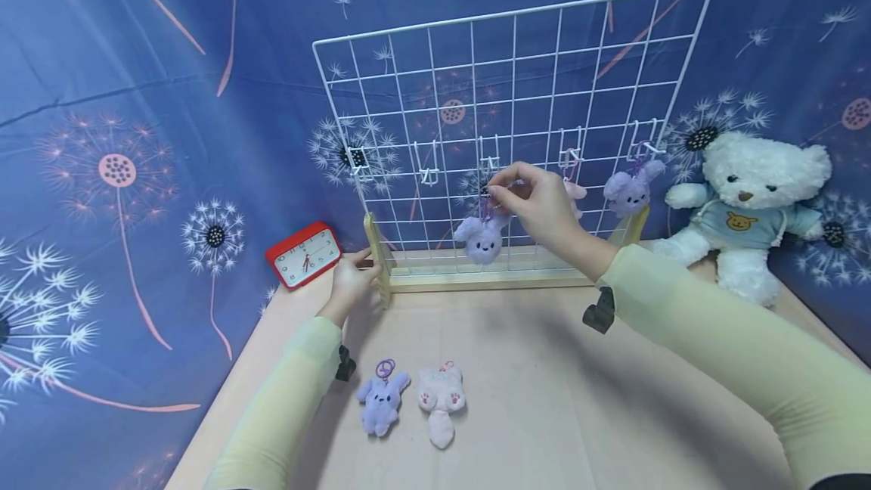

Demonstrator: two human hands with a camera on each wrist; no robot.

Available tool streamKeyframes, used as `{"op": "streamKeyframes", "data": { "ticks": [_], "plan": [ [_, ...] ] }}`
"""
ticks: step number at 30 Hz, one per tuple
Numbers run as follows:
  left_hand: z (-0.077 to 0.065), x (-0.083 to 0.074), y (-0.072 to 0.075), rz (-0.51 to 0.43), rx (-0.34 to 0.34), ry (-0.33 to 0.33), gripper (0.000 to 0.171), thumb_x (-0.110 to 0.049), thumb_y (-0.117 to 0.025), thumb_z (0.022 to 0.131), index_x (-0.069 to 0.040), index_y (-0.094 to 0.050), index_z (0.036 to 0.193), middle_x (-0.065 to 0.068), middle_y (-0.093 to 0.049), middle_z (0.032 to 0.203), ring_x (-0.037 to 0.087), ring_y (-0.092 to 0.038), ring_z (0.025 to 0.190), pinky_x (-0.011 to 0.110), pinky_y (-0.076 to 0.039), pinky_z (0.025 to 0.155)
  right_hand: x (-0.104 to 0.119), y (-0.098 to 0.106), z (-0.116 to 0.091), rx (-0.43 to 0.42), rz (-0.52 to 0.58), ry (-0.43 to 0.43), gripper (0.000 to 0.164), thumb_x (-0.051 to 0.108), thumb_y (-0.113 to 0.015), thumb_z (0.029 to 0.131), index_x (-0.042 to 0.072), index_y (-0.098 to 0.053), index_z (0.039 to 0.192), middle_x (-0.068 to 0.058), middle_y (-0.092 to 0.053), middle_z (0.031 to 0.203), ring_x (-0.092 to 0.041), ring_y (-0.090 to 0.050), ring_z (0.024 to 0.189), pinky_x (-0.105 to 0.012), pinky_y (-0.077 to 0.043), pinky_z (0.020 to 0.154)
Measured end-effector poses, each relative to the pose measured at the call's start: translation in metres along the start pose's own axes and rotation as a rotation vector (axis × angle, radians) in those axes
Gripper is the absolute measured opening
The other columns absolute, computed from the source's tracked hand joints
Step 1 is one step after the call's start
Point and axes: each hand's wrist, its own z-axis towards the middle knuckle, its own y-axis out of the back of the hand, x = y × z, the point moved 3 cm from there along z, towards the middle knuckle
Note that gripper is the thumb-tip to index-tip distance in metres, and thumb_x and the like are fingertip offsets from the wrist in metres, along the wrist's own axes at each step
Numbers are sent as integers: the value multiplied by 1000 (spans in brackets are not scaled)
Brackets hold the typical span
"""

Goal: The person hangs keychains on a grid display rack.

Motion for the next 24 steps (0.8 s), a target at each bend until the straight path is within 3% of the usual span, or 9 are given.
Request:
{"op": "streamKeyframes", "data": {
  "ticks": [14, 19, 24],
  "plan": [
    [-2, -1, 0, -13, -17, -36, 52, -8, -68, 89, 1, -60, 139, 22, -72, 109, 26, -68, 98, 29, -59, 81, 1, 8, 18, -86, 24, -8, 12, 1, -66, 98, -7, -68, 106, -16, -66, 101, -13, -70, 78, -25, -61, 72],
    [-2, -1, 0, 1, 3, -15, 53, -9, -69, 91, -2, -59, 142, 24, -71, 114, 30, -66, 107, 36, -57, 90, -4, 9, 20, -99, 12, -35, 11, 2, -66, 98, -5, -68, 107, -16, -66, 102, -12, -71, 78, -24, -61, 73],
    [-1, -2, 0, 0, 6, 7, 53, -8, -68, 92, -3, -58, 143, 24, -70, 116, 29, -67, 104, 31, -58, 86, -9, 8, 21, -101, 2, -48, 12, 2, -66, 98, -5, -68, 108, -16, -66, 103, -12, -70, 79, -24, -61, 73]
  ]
}}
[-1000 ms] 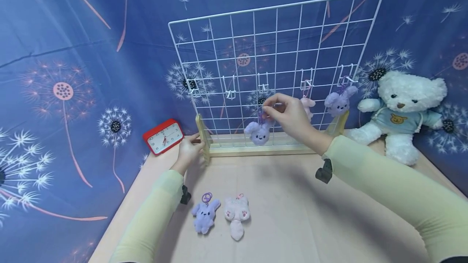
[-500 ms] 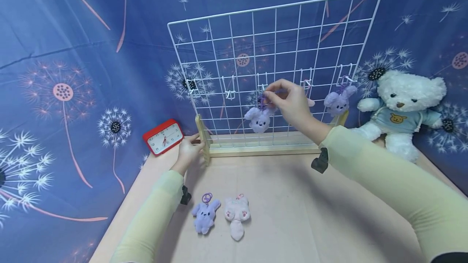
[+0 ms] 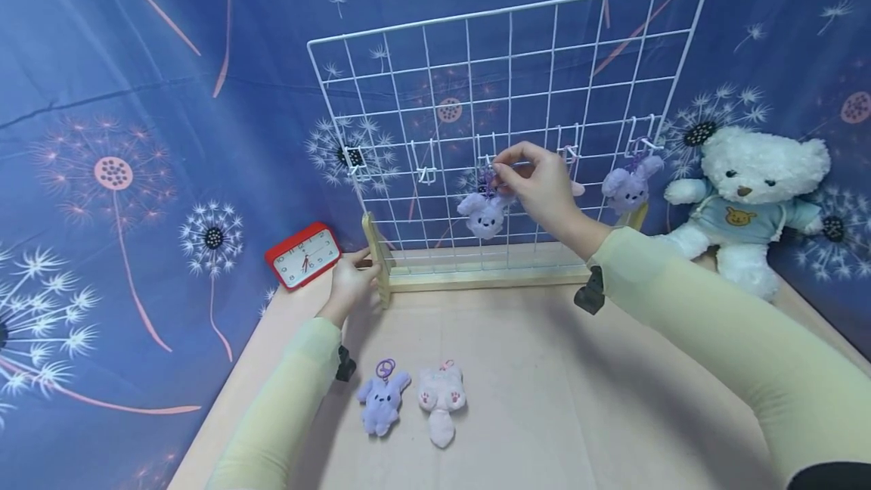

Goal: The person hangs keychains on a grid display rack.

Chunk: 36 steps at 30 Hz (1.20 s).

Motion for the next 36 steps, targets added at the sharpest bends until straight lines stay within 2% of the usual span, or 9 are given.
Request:
{"op": "streamKeyframes", "data": {
  "ticks": [6, 12, 19, 26, 36],
  "plan": [
    [0, 1, 1, -12, 1, 6, 53, -7, -68, 91, -2, -58, 143, 24, -70, 117, 30, -67, 105, 33, -58, 88, -5, -5, 3, -5, -1, -15, 12, 5, -66, 99, -4, -68, 108, -15, -67, 103, -13, -70, 80, -23, -61, 73],
    [0, 1, 2, -10, -4, 22, 53, -8, -68, 91, -3, -58, 143, 23, -70, 117, 27, -67, 104, 31, -58, 86, -9, -10, 7, -47, -16, 11, 10, 5, -66, 99, -3, -68, 105, -15, -68, 101, -12, -70, 79, -24, -61, 71],
    [2, -2, 1, 1, -8, -16, 52, -8, -67, 92, -2, -58, 143, 24, -70, 116, 28, -68, 103, 28, -57, 84, -11, -11, 12, -89, -59, 9, 12, 6, -66, 99, -3, -67, 107, -12, -67, 101, -12, -69, 81, -24, -61, 73],
    [3, -1, 0, -9, -7, -11, 52, -9, -68, 92, -2, -59, 142, 23, -71, 115, 26, -67, 102, 26, -56, 83, -13, -12, 13, -115, -63, 22, 12, 5, -66, 99, -3, -67, 107, -12, -67, 100, -13, -68, 80, -23, -60, 71],
    [2, 0, 0, 6, -3, -26, 53, -8, -68, 91, -2, -59, 143, 25, -70, 115, 33, -68, 107, 33, -59, 87, -16, -14, 11, -164, -126, 82, 9, 3, -67, 97, -2, -67, 105, -11, -69, 97, -11, -64, 77, -18, -53, 71]
  ]
}}
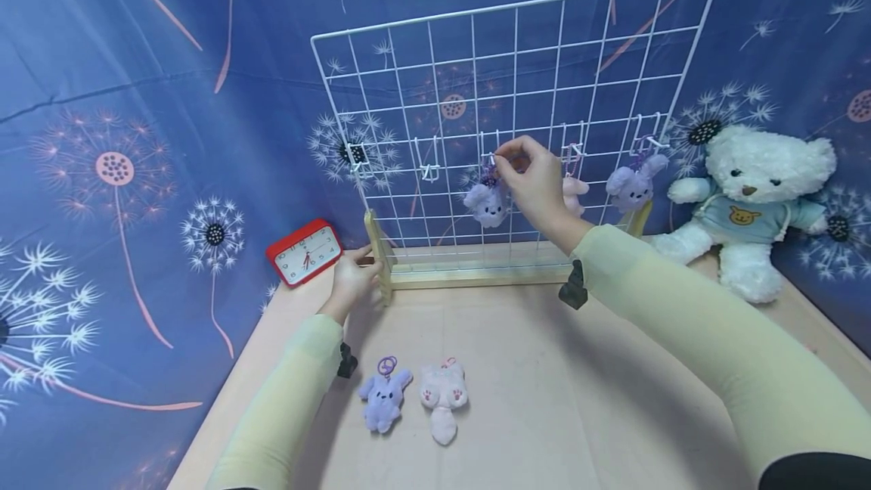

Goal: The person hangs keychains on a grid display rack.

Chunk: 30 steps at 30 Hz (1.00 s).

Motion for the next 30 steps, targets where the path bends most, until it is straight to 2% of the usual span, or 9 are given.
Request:
{"op": "streamKeyframes", "data": {
  "ticks": [9, 15, 21, 26, 30],
  "plan": [
    [-1, -1, 0, -1, -2, 13, 54, -8, -67, 90, -4, -59, 143, 24, -70, 116, 30, -68, 105, 30, -58, 85, 0, 3, -5, -25, 13, 15, 17, 3, -67, 96, -2, -60, 111, -9, -63, 99, -13, -58, 86, -20, -48, 72],
    [-1, -2, 1, -2, -6, 10, 54, -7, -67, 89, -4, -59, 143, 25, -70, 114, 28, -68, 103, 26, -58, 81, 2, 3, -16, -2, 45, 30, 20, 2, -63, 99, -4, -54, 115, -8, -56, 97, -14, -52, 87, -23, -43, 70],
    [-1, -2, 0, -22, -7, 22, 54, -6, -68, 89, -4, -60, 142, 25, -71, 113, 25, -66, 99, 20, -58, 73, 19, 3, -33, 17, 63, 28, 18, -6, -58, 98, -10, -53, 115, -15, -55, 97, -18, -50, 85, -25, -40, 67],
    [0, -2, -1, -13, -7, 12, 52, -7, -68, 89, -3, -61, 141, 24, -71, 113, 26, -67, 101, 23, -58, 77, 38, 2, -50, 35, 92, 36, 17, -11, -58, 94, -14, -52, 109, -15, -55, 93, -17, -50, 83, -23, -39, 66],
    [0, -2, -1, 3, -14, 12, 51, -8, -70, 90, -2, -61, 140, 24, -71, 113, 28, -67, 103, 28, -59, 81, 38, -3, -61, 61, 113, 49, 15, -12, -58, 92, -14, -53, 106, -17, -56, 91, -16, -50, 82, -22, -39, 65]
  ]
}}
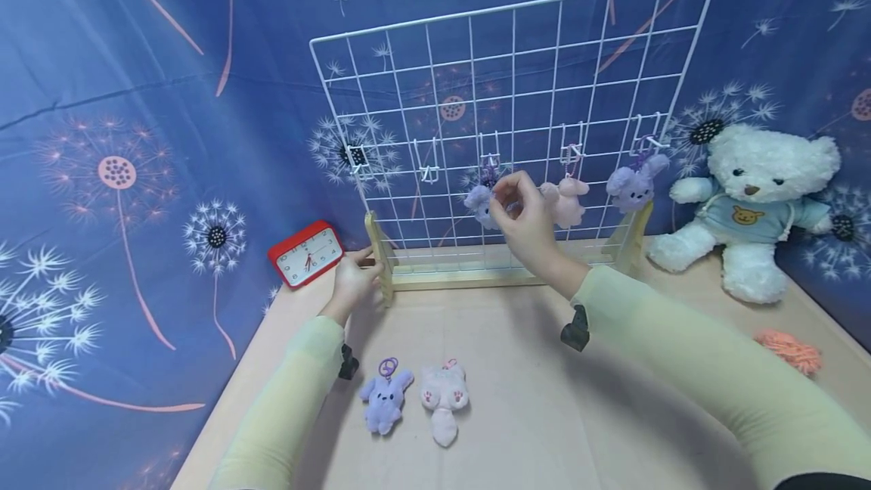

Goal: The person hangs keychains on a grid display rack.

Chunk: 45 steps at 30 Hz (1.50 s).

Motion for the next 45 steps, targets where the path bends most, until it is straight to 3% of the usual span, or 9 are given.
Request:
{"op": "streamKeyframes", "data": {
  "ticks": [6, 13, 20, 37, 45],
  "plan": [
    [0, 2, -1, 2, -1, 2, 49, -7, -70, 91, -3, -62, 139, 24, -72, 113, 27, -67, 100, 26, -58, 80, -5, -8, -15, 42, 11, -25, 14, -13, -60, 90, -12, -55, 103, -22, -58, 90, -17, -51, 80, -19, -41, 65],
    [-2, 2, -1, -10, 3, 14, 50, -7, -70, 91, -2, -61, 140, 24, -71, 113, 28, -67, 103, 28, -59, 82, -56, -28, -39, 129, 41, -87, 18, -7, -65, 90, -2, -61, 107, -13, -60, 92, -18, -53, 81, -19, -42, 66],
    [0, 3, -1, -15, 5, 12, 52, -7, -70, 90, -1, -60, 141, 25, -71, 114, 30, -68, 102, 29, -60, 81, -70, -41, -64, 241, 34, -139, 19, -6, -66, 89, 1, -62, 106, -7, -60, 89, -17, -55, 81, -23, -44, 65],
    [1, 0, -1, -33, 2, 23, 54, -6, -67, 89, -4, -60, 142, 24, -71, 116, 26, -67, 101, 22, -58, 74, -110, -68, -131, 680, -48, -336, 10, 11, -71, 95, 8, -72, 105, 6, -65, 90, -13, -61, 86, -28, -54, 80],
    [0, 2, -1, -29, -1, 25, 53, -6, -67, 89, -5, -60, 142, 25, -71, 115, 26, -67, 100, 22, -58, 74, -116, -73, -149, 829, -65, -356, 11, 12, -74, 93, 9, -74, 103, 10, -69, 91, -7, -61, 86, -26, -54, 82]
  ]
}}
